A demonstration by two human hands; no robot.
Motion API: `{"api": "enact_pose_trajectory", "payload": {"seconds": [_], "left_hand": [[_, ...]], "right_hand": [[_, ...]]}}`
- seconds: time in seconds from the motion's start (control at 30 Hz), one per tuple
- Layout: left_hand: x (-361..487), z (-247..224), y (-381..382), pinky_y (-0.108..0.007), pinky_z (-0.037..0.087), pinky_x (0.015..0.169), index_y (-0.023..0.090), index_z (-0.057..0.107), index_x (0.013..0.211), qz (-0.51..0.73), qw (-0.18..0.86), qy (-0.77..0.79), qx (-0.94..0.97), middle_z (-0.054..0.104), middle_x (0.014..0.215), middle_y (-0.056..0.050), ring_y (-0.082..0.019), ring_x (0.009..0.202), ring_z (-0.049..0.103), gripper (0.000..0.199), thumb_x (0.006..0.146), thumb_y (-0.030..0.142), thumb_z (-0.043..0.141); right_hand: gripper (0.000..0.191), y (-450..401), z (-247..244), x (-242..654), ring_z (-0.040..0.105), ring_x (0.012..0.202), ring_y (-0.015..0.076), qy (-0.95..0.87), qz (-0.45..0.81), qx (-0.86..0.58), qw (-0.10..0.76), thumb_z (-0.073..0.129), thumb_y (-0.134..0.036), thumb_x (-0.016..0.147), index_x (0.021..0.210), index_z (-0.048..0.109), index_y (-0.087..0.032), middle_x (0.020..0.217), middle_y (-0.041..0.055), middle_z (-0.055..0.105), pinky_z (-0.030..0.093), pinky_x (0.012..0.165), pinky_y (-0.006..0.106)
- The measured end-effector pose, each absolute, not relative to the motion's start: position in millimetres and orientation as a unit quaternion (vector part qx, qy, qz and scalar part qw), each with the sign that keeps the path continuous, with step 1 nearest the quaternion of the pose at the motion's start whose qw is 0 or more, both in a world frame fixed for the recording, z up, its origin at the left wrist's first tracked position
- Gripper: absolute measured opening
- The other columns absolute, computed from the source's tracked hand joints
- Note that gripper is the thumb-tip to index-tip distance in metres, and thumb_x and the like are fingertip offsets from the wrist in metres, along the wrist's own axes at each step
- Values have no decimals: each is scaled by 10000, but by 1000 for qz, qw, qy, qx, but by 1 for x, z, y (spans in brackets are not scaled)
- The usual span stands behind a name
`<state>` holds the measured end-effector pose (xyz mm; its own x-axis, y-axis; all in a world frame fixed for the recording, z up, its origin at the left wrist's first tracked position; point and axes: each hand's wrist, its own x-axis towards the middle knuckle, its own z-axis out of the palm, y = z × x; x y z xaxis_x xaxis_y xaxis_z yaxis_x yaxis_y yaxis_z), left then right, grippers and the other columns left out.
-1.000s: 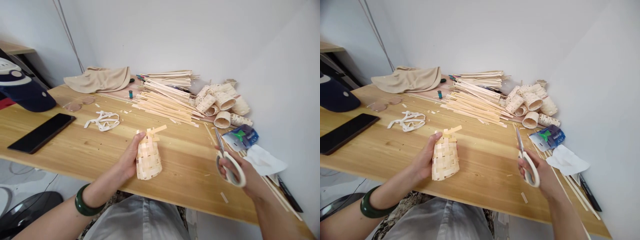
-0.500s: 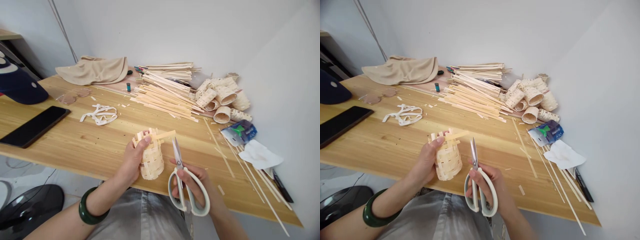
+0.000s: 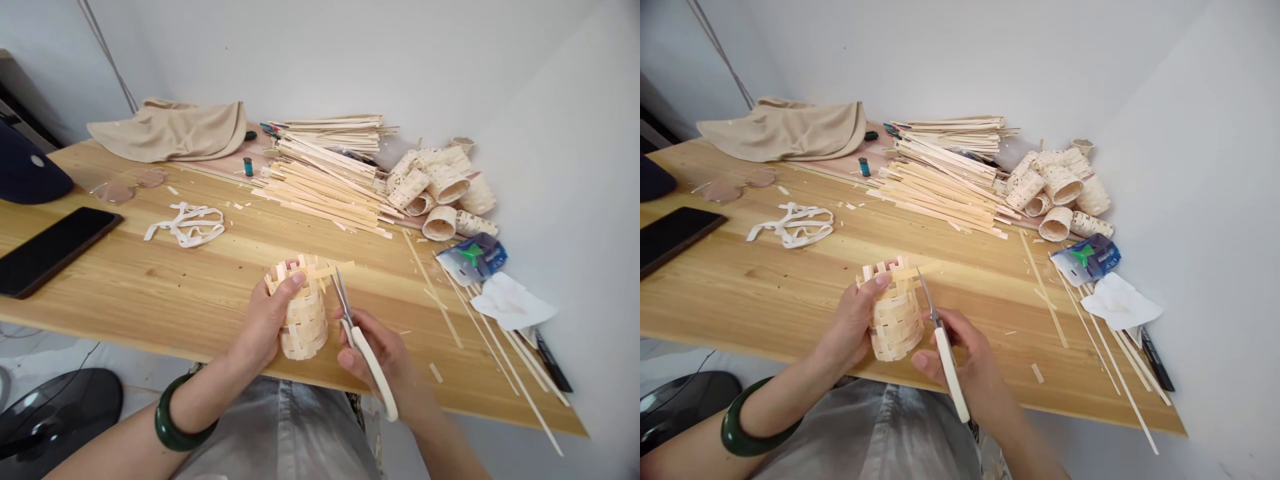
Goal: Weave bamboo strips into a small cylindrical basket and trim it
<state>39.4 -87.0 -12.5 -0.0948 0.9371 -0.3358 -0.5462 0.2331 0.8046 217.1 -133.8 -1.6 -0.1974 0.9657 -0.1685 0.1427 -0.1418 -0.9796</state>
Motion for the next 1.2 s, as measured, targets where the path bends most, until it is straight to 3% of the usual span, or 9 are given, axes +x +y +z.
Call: {"api": "enact_pose_trajectory", "payload": {"seconds": [0.2, 0.5, 0.6, 0.7, 0.8, 0.9, 1.03, 1.13, 1.2], "left_hand": [[43, -12, -92, -253, 528, 642, 181, 678, 1046, 573, 643, 459, 218, 702, 827, 8, -148, 691, 634, 534, 629, 444, 882], [47, -12, -97, -274, 545, 691, 175, 673, 1072, 550, 656, 465, 224, 726, 862, -17, -173, 733, 669, 544, 644, 449, 869], [48, -11, -93, -260, 539, 660, 168, 685, 989, 531, 667, 474, 221, 723, 822, -17, -166, 705, 661, 503, 639, 483, 864], [46, -8, -85, -269, 548, 621, 161, 694, 927, 495, 700, 477, 194, 725, 786, -29, -172, 668, 660, 504, 640, 549, 841], [43, -3, -74, -318, 574, 591, 161, 698, 869, 415, 762, 478, 139, 713, 707, -40, -193, 604, 656, 460, 690, 579, 770], [44, 1, -65, -332, 584, 579, 157, 702, 811, 349, 816, 448, 106, 718, 674, -62, -196, 561, 655, 428, 774, 582, 673], [46, -2, -56, -322, 584, 580, 152, 717, 798, 319, 852, 401, 110, 734, 685, -78, -197, 570, 669, 440, 814, 580, 617], [46, -5, -48, -334, 592, 615, 153, 731, 844, 312, 860, 384, 124, 745, 710, -89, -209, 601, 684, 442, 811, 575, 603], [46, -6, -42, -342, 594, 629, 156, 731, 863, 311, 859, 384, 136, 756, 743, -97, -216, 618, 690, 440, 804, 572, 601]], "right_hand": [[415, -129, -9, 206, 504, 648, 116, -558, 528, -475, 429, 852, -455, 739, 1098, 745, -276, 748, -25, 586, 492, 668, 253], [300, -132, -11, 196, 413, 524, 89, -541, 513, -468, 474, 841, -363, 742, 1019, 769, -270, 643, -47, 526, 424, 500, 226], [293, -134, -12, 201, 383, 445, 87, -523, 501, -504, 471, 838, -427, 732, 952, 770, -245, 571, -51, 501, 339, 404, 227], [430, -121, -9, 230, 385, 404, 99, -489, 441, -582, 476, 785, -569, 752, 1008, 770, -223, 537, -42, 509, 298, 364, 235], [543, -93, -13, 281, 561, 527, 164, -529, 244, -694, 424, 756, -565, 770, 1184, 731, -215, 681, 17, 654, 462, 485, 287], [525, -67, -27, 326, 700, 927, 310, -649, 80, -692, 305, 606, -498, 862, 1271, 690, -179, 1071, 155, 757, 569, 784, 444], [343, -59, -37, 336, 700, 968, 340, -717, -19, -671, 189, 503, -375, 944, 1089, 769, -214, 1048, 151, 768, 568, 756, 471], [241, -60, -19, 309, 700, 961, 300, -717, -72, -626, 298, 575, -356, 955, 965, 774, -220, 1017, 127, 760, 568, 809, 456], [151, -59, -3, 283, 700, 1011, 252, -733, 10, -546, 405, 631, -312, 950, 989, 754, -233, 1054, 96, 751, 553, 939, 445]]}}
